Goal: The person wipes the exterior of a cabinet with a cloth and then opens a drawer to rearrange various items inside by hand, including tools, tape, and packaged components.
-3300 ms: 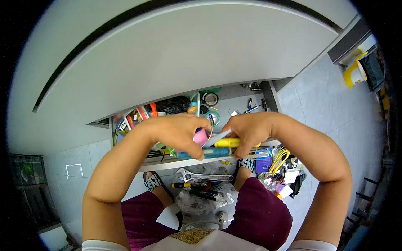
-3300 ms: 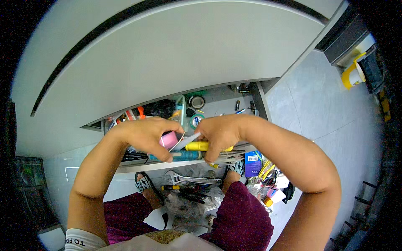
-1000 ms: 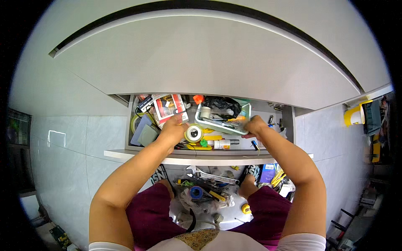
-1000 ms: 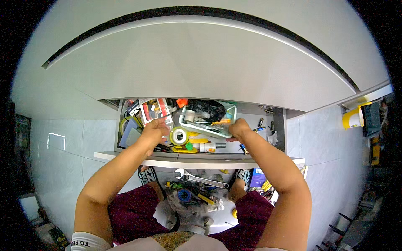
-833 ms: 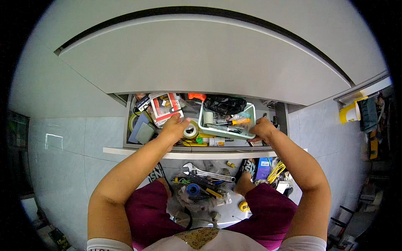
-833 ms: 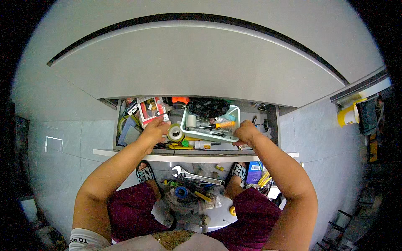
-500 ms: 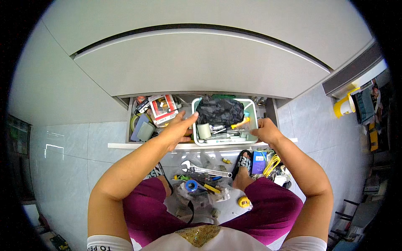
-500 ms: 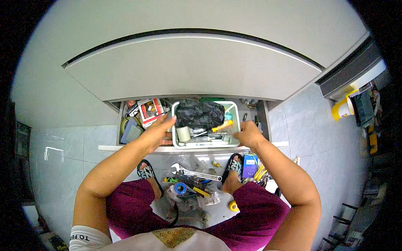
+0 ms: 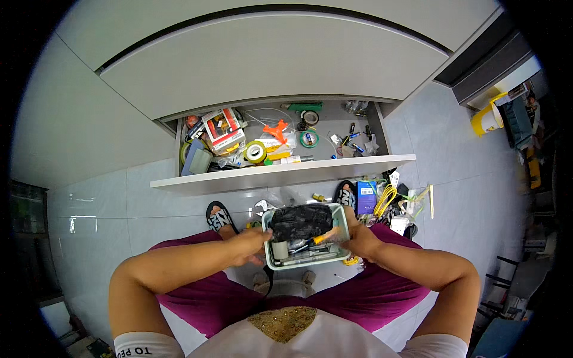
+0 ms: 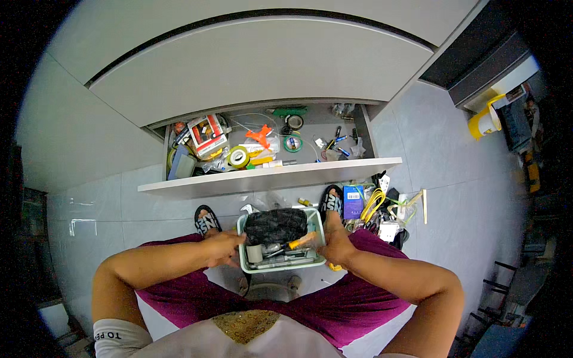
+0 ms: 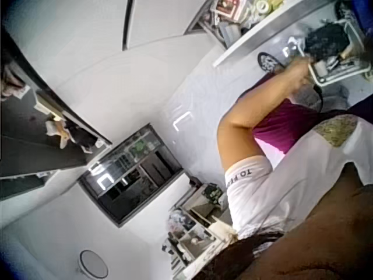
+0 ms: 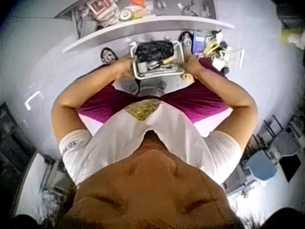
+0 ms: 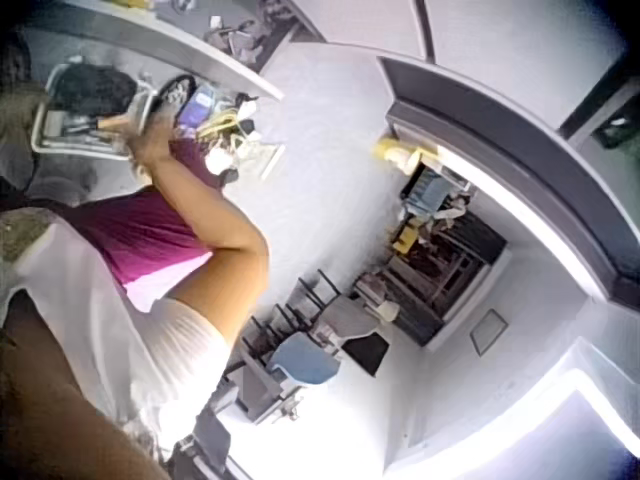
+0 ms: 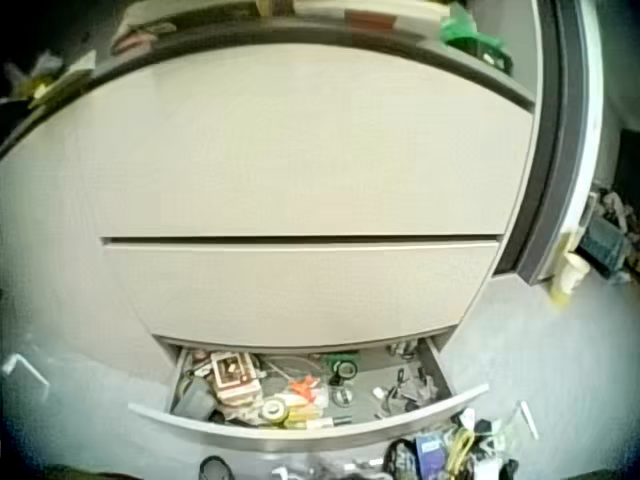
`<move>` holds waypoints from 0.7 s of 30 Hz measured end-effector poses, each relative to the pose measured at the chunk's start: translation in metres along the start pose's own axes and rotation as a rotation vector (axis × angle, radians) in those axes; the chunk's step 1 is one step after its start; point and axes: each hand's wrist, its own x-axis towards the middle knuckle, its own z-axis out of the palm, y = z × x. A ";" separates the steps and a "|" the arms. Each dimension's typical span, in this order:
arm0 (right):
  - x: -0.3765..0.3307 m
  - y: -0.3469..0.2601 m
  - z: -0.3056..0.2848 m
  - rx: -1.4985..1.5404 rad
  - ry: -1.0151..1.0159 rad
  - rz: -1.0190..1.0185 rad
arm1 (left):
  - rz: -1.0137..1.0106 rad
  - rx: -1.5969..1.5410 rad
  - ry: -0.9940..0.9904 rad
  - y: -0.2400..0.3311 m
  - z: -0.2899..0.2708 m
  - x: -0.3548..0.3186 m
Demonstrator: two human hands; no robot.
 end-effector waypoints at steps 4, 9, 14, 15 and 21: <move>0.105 0.082 0.046 0.014 -0.083 0.514 | -0.259 0.225 -0.083 -0.042 -0.017 0.073; 0.104 0.142 0.124 -0.645 -0.173 0.128 | 0.132 1.430 -0.059 -0.072 -0.060 0.151; 0.113 0.209 0.145 -0.682 -0.305 0.269 | 0.134 1.361 0.048 -0.009 -0.040 0.093; 0.114 0.216 0.147 -0.671 -0.281 0.317 | 0.133 1.364 0.061 -0.004 -0.041 0.091; 0.145 0.127 0.078 -0.774 0.046 0.271 | 0.291 1.414 -0.049 -0.016 -0.052 0.113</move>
